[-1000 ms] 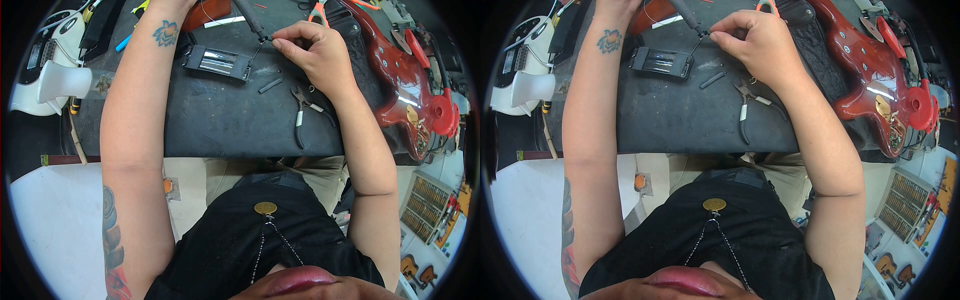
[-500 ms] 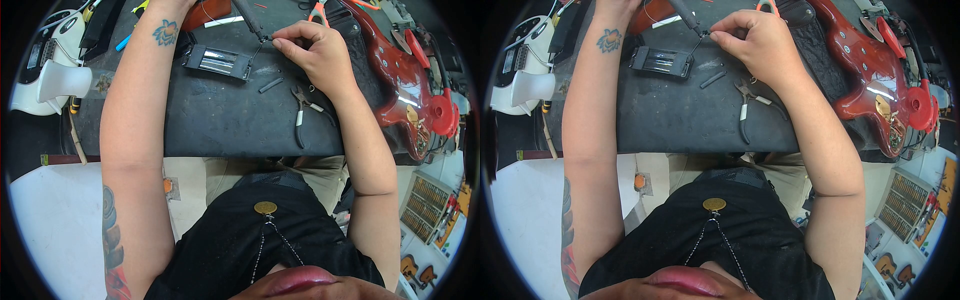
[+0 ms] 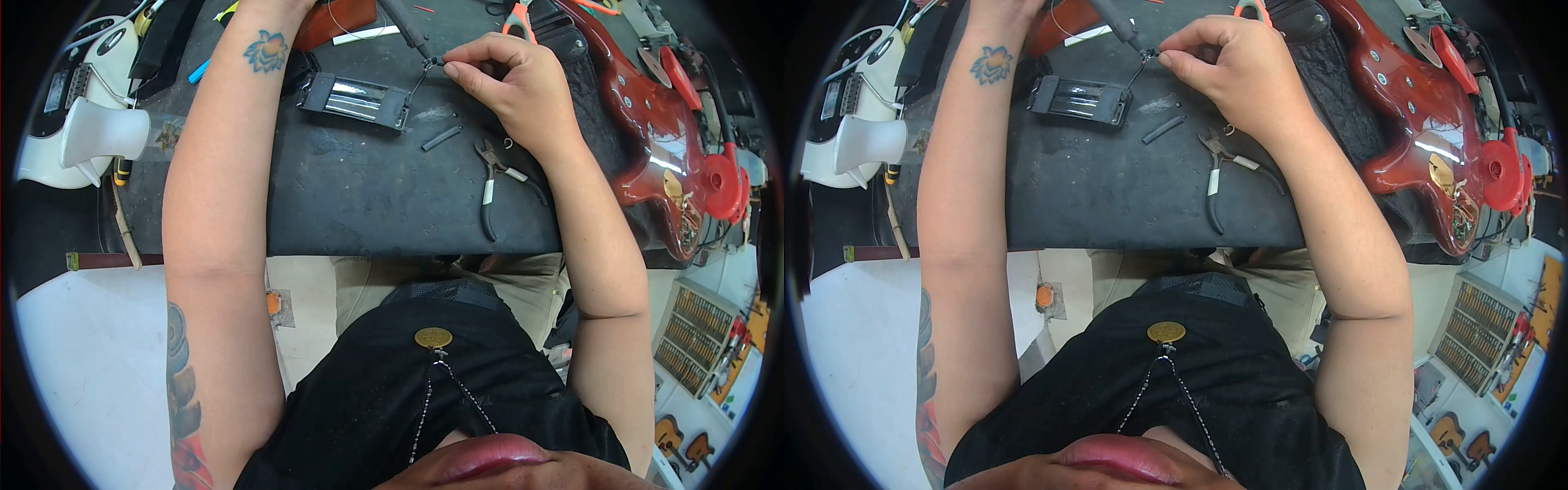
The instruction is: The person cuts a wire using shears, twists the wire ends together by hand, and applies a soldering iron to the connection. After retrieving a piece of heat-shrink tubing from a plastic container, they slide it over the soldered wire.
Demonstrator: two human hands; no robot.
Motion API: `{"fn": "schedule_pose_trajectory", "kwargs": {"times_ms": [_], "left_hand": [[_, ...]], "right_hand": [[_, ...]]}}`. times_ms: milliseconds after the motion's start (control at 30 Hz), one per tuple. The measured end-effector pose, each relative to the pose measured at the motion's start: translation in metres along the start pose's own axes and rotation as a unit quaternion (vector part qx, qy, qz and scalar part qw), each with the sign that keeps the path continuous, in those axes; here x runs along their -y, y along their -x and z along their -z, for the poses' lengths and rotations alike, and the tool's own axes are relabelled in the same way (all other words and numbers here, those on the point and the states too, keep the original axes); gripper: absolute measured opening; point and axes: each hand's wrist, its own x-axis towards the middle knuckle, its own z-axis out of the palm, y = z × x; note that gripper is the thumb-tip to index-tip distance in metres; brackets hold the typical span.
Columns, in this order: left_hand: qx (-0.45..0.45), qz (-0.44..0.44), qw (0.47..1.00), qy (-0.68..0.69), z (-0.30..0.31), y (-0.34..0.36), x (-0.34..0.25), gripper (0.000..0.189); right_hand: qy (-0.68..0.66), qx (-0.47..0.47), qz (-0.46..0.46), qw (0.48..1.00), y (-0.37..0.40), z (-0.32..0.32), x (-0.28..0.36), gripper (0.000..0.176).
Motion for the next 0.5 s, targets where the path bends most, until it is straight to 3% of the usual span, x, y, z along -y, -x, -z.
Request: {"fn": "schedule_pose_trajectory", "kwargs": {"times_ms": [500], "left_hand": [[-0.02, 0.03, 0.998, 0.054, 0.0076, -0.0067, 0.0036, 0.015]], "right_hand": [[0.003, -0.011, 0.015, 1.0, 0.0002, -0.0022, -0.0039, 0.018]]}}
